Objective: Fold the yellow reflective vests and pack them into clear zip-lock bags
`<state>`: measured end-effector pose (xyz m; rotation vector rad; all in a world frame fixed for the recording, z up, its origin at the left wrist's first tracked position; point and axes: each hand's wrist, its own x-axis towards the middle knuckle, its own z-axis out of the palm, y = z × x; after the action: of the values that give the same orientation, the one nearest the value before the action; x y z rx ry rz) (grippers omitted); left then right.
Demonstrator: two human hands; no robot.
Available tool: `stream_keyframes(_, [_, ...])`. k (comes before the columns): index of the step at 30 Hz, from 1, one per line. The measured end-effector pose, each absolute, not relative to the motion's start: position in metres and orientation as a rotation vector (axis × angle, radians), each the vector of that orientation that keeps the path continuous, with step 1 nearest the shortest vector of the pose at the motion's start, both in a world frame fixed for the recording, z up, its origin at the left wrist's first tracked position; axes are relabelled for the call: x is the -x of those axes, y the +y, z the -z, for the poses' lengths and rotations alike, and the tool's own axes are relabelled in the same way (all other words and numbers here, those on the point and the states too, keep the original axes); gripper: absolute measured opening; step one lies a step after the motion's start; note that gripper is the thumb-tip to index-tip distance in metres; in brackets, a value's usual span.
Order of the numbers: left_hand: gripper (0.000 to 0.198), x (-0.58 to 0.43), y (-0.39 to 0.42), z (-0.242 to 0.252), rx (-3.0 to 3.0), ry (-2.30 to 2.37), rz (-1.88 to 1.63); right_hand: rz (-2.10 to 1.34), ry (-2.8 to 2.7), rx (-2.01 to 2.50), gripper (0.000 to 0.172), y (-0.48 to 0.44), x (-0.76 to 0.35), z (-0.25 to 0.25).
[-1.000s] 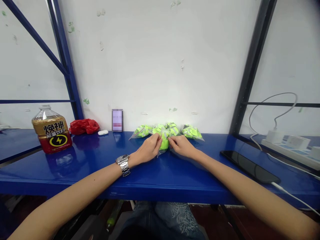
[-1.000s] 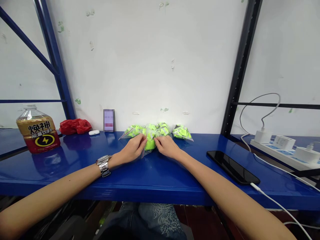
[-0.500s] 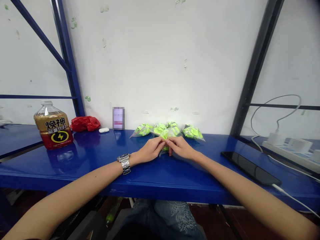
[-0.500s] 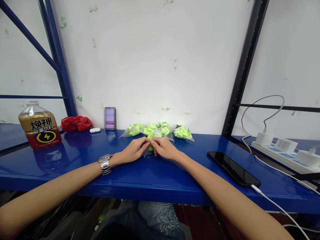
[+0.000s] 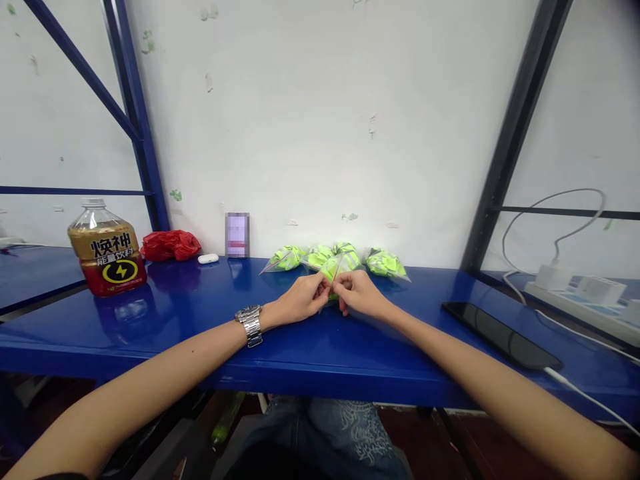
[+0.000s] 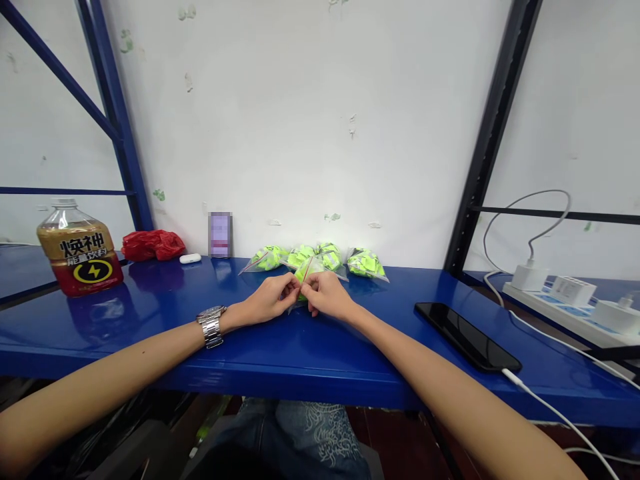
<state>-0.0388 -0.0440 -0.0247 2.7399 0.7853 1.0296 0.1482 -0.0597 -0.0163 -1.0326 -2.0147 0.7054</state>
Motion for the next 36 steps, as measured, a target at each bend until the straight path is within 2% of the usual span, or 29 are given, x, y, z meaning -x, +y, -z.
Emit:
stream_keyframes(3, [0.007, 0.037, -0.046, 0.024, -2.869, 0.859, -1.063, -0.586, -1.996, 1.071, 0.018, -0.063, -0.142, 0.014])
stream_keyframes(9, [0.006, 0.026, -0.043, 0.023, -3.064, 1.078, -1.056, -0.254, -1.983, 1.167, 0.031, -0.06, -0.138, 0.011])
stream_keyframes(15, [0.012, 0.046, -0.024, 0.007, -2.783, 1.563, -1.4, 0.062, -1.909, 1.365, 0.043, -0.05, -0.16, 0.002])
stream_keyframes(17, [0.014, 0.053, -0.022, 0.005, -2.763, 1.507, -1.467, 0.1, -1.921, 1.413, 0.041, -0.05, -0.164, 0.0])
stream_keyframes(19, [0.012, 0.054, -0.025, 0.006, -2.839, 1.318, -1.489, 0.123, -1.92, 1.46, 0.031, -0.051, -0.165, 0.001])
stream_keyframes(21, [0.01, 0.052, -0.031, 0.009, -2.946, 1.097, -1.462, 0.105, -1.91, 1.474, 0.018, -0.053, -0.164, 0.002])
stream_keyframes(25, [0.012, 0.044, -0.047, 0.012, -3.15, 0.763, -1.34, -0.087, -1.981, 1.364, 0.025, -0.053, -0.165, 0.006])
stream_keyframes(27, [0.016, 0.043, -0.05, 0.012, -3.174, 0.698, -1.28, -0.106, -2.001, 1.29, 0.019, -0.049, -0.167, 0.008])
stream_keyframes(31, [0.024, 0.047, -0.042, 0.011, -2.939, 1.036, -1.36, -0.15, -1.95, 1.148, 0.016, -0.036, -0.172, 0.013])
stream_keyframes(34, [0.023, 0.055, -0.026, 0.013, -2.586, 1.436, -1.478, -0.404, -1.815, 1.051, 0.01, -0.033, -0.17, 0.019])
stream_keyframes(36, [0.027, 0.06, -0.014, 0.016, -2.332, 1.589, -1.421, -0.619, -1.701, 0.992, 0.009, -0.035, -0.165, 0.022])
